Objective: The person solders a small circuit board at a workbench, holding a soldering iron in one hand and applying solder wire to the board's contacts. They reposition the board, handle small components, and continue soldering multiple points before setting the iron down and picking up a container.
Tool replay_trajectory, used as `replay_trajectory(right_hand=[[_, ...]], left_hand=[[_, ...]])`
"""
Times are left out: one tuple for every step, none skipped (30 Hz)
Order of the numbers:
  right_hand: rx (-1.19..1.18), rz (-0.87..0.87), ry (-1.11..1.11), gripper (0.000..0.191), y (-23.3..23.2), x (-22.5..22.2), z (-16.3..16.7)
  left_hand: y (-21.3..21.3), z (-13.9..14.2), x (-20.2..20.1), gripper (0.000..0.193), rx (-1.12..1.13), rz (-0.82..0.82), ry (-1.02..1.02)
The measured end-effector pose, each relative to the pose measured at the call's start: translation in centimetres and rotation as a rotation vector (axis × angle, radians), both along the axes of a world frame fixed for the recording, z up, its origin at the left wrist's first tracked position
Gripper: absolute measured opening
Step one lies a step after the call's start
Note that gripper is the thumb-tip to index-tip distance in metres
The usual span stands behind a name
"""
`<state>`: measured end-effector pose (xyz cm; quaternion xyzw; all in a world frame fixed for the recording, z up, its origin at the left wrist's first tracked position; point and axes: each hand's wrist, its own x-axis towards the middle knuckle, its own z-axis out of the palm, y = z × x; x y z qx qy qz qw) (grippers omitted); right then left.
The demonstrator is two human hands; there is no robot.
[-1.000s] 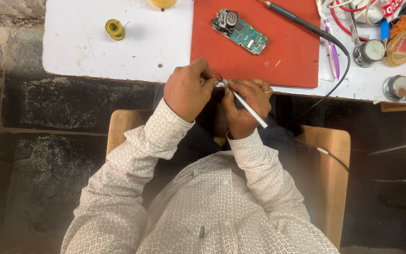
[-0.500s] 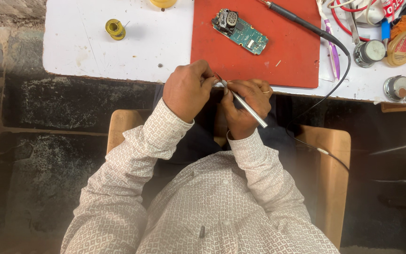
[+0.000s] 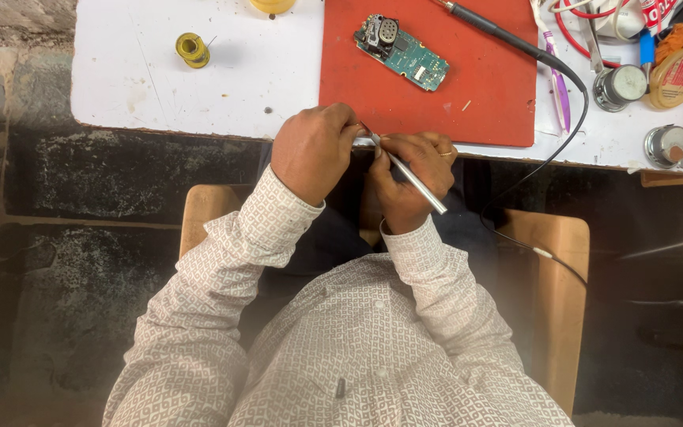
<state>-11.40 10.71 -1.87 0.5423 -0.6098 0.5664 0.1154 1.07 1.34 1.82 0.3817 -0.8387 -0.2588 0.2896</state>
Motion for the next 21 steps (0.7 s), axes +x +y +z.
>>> replay_trajectory(right_hand=[[0.003,-0.001,-0.004,0.012,0.0,0.0,0.0],[0.006,-0.003,-0.009,0.012,0.0,0.1,0.0],[0.008,-0.005,-0.013,0.012,0.0,0.1,0.0],[0.008,-0.005,-0.024,0.012,0.0,0.1,0.1],[0.010,-0.005,-0.036,0.012,0.0,0.0,0.1],[0.013,-0.005,-0.047,0.013,0.1,0.0,0.1],[0.011,-0.001,-0.060,0.012,0.1,0.0,0.1],[0.008,0.003,-0.074,0.012,0.2,0.0,0.2],[0.005,0.008,-0.087,0.011,0.2,0.0,0.1],[0.004,0.011,-0.088,0.011,0.3,0.0,0.1],[0.002,0.012,-0.090,0.011,0.3,0.0,0.1],[0.000,0.013,-0.091,0.011,0.3,0.0,0.1],[-0.002,0.013,-0.086,0.011,0.4,0.0,0.1],[-0.003,0.012,-0.081,0.011,0.4,0.0,0.0],[-0.004,0.010,-0.076,0.011,0.5,0.0,0.0],[-0.004,0.009,-0.078,0.011,0.5,0.0,0.0],[-0.005,0.007,-0.079,0.011,0.6,-0.1,0.0],[-0.006,0.006,-0.081,0.011,0.6,-0.1,0.0],[-0.007,0.010,-0.079,0.011,0.6,-0.1,-0.1],[-0.009,0.014,-0.076,0.011,0.6,-0.1,-0.1],[-0.011,0.017,-0.073,0.011,0.6,-0.1,-0.1]], left_hand=[[0.0,0.0,0.0,0.019,-0.002,-0.002,-0.006],[0.1,0.0,0.0,0.019,0.001,-0.005,-0.009],[0.1,0.0,0.1,0.019,0.002,-0.008,-0.011],[0.1,0.0,0.1,0.018,0.002,-0.011,-0.011],[0.1,0.0,0.1,0.018,-0.004,-0.011,-0.013],[0.2,-0.1,0.1,0.017,-0.009,-0.010,-0.015],[0.3,-0.1,0.1,0.016,-0.015,-0.009,-0.016],[0.3,-0.2,0.1,0.016,-0.038,-0.015,-0.009],[0.4,-0.3,0.0,0.015,-0.061,-0.020,-0.001],[0.4,-0.3,0.0,0.015,-0.084,-0.025,0.006],[0.5,-0.4,0.0,0.015,-0.092,-0.025,0.003],[0.5,-0.5,0.0,0.015,-0.100,-0.025,0.001],[0.6,-0.6,-0.1,0.015,-0.107,-0.026,-0.001],[0.7,-0.7,-0.1,0.014,-0.118,-0.021,-0.008],[0.8,-0.8,-0.1,0.013,-0.129,-0.017,-0.015],[0.8,-0.8,-0.1,0.012,-0.142,-0.012,-0.021],[0.9,-0.9,-0.2,0.013,-0.150,-0.009,-0.021],[0.9,-0.9,-0.3,0.013,-0.159,-0.006,-0.022],[1.0,-0.9,-0.4,0.013,-0.166,-0.003,-0.022],[1.0,-0.9,-0.4,0.013,-0.162,-0.002,-0.028],[1.1,-0.9,-0.4,0.013,-0.159,-0.001,-0.034]])
